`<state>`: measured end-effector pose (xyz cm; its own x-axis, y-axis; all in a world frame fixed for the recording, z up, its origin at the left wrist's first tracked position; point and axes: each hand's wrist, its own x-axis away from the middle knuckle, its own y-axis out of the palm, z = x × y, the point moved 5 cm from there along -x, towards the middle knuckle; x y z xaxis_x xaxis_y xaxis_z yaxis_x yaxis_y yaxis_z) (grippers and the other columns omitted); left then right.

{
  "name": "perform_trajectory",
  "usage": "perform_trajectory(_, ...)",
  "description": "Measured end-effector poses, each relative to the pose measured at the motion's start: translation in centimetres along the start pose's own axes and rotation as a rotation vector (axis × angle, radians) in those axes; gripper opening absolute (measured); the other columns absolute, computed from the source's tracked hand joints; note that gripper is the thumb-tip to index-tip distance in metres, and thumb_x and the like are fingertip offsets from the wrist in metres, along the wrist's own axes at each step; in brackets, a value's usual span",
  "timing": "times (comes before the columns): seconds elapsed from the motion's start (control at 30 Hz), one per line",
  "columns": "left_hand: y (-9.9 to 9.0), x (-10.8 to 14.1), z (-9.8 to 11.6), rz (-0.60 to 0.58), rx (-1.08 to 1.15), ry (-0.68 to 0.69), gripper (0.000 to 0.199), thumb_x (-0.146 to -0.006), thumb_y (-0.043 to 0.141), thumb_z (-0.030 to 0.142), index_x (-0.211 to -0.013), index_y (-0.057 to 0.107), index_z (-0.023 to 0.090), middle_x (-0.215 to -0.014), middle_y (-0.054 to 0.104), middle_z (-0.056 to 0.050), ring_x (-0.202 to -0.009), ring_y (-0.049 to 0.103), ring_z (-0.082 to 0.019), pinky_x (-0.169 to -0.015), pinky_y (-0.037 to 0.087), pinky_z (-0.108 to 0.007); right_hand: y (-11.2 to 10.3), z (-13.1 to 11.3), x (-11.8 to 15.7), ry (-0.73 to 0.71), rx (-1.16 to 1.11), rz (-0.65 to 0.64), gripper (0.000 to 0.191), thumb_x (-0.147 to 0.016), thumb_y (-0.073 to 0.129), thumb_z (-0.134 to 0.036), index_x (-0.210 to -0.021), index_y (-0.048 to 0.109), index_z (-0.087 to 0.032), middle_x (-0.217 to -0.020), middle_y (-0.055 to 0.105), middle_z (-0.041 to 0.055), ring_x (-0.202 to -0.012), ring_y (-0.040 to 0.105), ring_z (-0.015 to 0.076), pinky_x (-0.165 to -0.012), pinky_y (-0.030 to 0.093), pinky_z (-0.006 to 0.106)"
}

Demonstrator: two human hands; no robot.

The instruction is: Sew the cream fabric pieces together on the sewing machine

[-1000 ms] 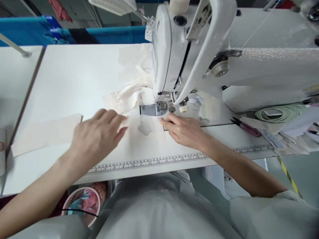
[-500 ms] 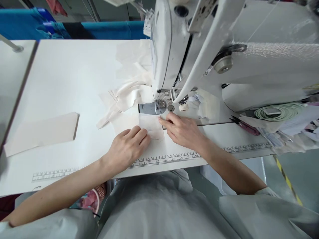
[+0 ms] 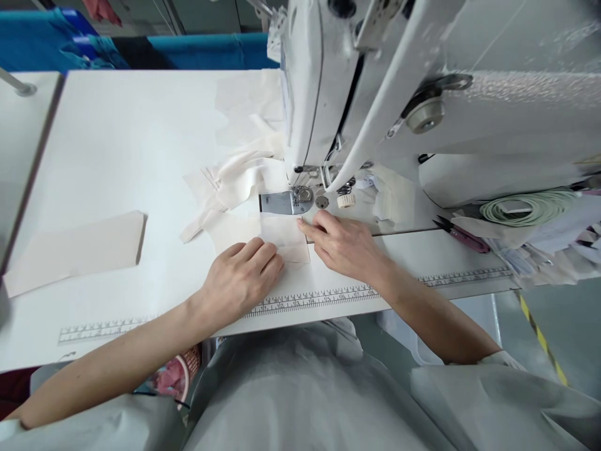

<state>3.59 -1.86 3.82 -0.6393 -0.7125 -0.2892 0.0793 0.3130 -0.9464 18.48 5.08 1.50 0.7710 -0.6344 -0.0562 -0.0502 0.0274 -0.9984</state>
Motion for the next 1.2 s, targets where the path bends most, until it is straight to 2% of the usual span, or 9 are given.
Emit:
perform_trajectory(0.13,-0.1,-0.3,-0.1,0.038,0.02,-0.014,0.02,-0.097,0.053,0.02,-0.079,0.062,0.017,-0.079,0.067,-0.003,-0.071,0.057,-0.018,-0.057,0.039,-0.032,0.1,-0.1,0.0,-0.002,0.01,0.024,0.047,-0.093,0.033,-0.007,-0.132,0.058,-0.017,-0.094,0.06,0.0054,-0.067,0.048,0.0119,-0.051,0.033,0.027)
perform_trajectory(0.43,-0.3,-0.1,-0.6,0.125,0.119,-0.02,0.008,-0.095,0.057,0.018,-0.092,0.062,0.013,-0.085,0.068,-0.006,-0.077,0.061,-0.02,-0.062,0.042,-0.033,-0.1,-0.3,0.2,-0.025,0.061,0.123,0.045,-0.091,0.037,-0.007,-0.129,0.06,-0.015,-0.092,0.062,0.0051,-0.065,0.05,0.0115,-0.051,0.034,0.027)
perform_trajectory(0.77,-0.4,0.2,-0.9,0.18,0.164,0.03,0.009,-0.092,0.059,0.014,-0.101,0.062,0.011,-0.091,0.068,-0.009,-0.083,0.062,-0.023,-0.068,0.046,-0.034,-0.3,-0.2,0.0,-0.01,-0.025,0.102,0.042,-0.096,0.035,-0.012,-0.133,0.056,-0.017,-0.103,0.065,0.0077,-0.076,0.057,0.0138,-0.056,0.039,0.028)
perform_trajectory(0.87,-0.6,0.3,-0.8,0.188,0.181,0.063,0.013,-0.093,0.058,0.012,-0.105,0.062,0.01,-0.094,0.067,-0.01,-0.087,0.061,-0.024,-0.072,0.047,-0.035,-2.0,2.7,1.2,0.068,-0.12,0.193,0.032,-0.1,0.037,-0.017,-0.118,0.063,-0.019,-0.099,0.066,0.006,-0.073,0.057,0.0121,-0.057,0.04,0.026)
perform_trajectory(0.97,-1.1,0.2,-0.3,0.152,0.246,0.078,0.016,-0.093,0.055,0.011,-0.108,0.06,0.011,-0.1,0.067,-0.01,-0.094,0.061,-0.025,-0.077,0.048,-0.036,-4.2,8.1,4.4,0.23,-0.229,0.357,0.021,-0.097,0.045,-0.019,-0.102,0.065,-0.018,-0.096,0.067,0.0065,-0.081,0.061,0.0154,-0.071,0.046,0.028)
perform_trajectory(1.0,-1.4,0.1,0.0,0.134,0.284,0.075,0.016,-0.094,0.054,0.011,-0.109,0.06,0.012,-0.102,0.067,-0.01,-0.096,0.06,-0.024,-0.079,0.048,-0.036,-4.5,9.9,5.6,0.286,-0.245,0.373,0.017,-0.095,0.048,-0.019,-0.099,0.064,-0.018,-0.096,0.066,0.0062,-0.077,0.061,0.0155,-0.072,0.047,0.03)
perform_trajectory(1.1,-2.0,-1.2,1.3,0.068,0.417,0.086,0.018,-0.096,0.052,0.013,-0.113,0.058,0.014,-0.108,0.066,-0.009,-0.102,0.06,-0.022,-0.084,0.049,-0.035,-4.0,13.8,8.5,0.415,-0.296,0.287,0.01,-0.089,0.058,-0.023,-0.096,0.063,-0.019,-0.098,0.064,0.0056,-0.07,0.061,0.0149,-0.074,0.049,0.032)
perform_trajectory(1.2,-2.2,-3.8,2.9,0.047,0.48,0.138,0.019,-0.097,0.05,0.016,-0.115,0.057,0.014,-0.111,0.066,-0.009,-0.104,0.06,-0.023,-0.085,0.051,-0.037,-2.6,15.0,9.7,0.476,-0.299,0.169,0.018,-0.083,0.067,-0.028,-0.097,0.063,-0.018,-0.1,0.062,0.0072,-0.078,0.063,0.0187,-0.078,0.049,0.033)
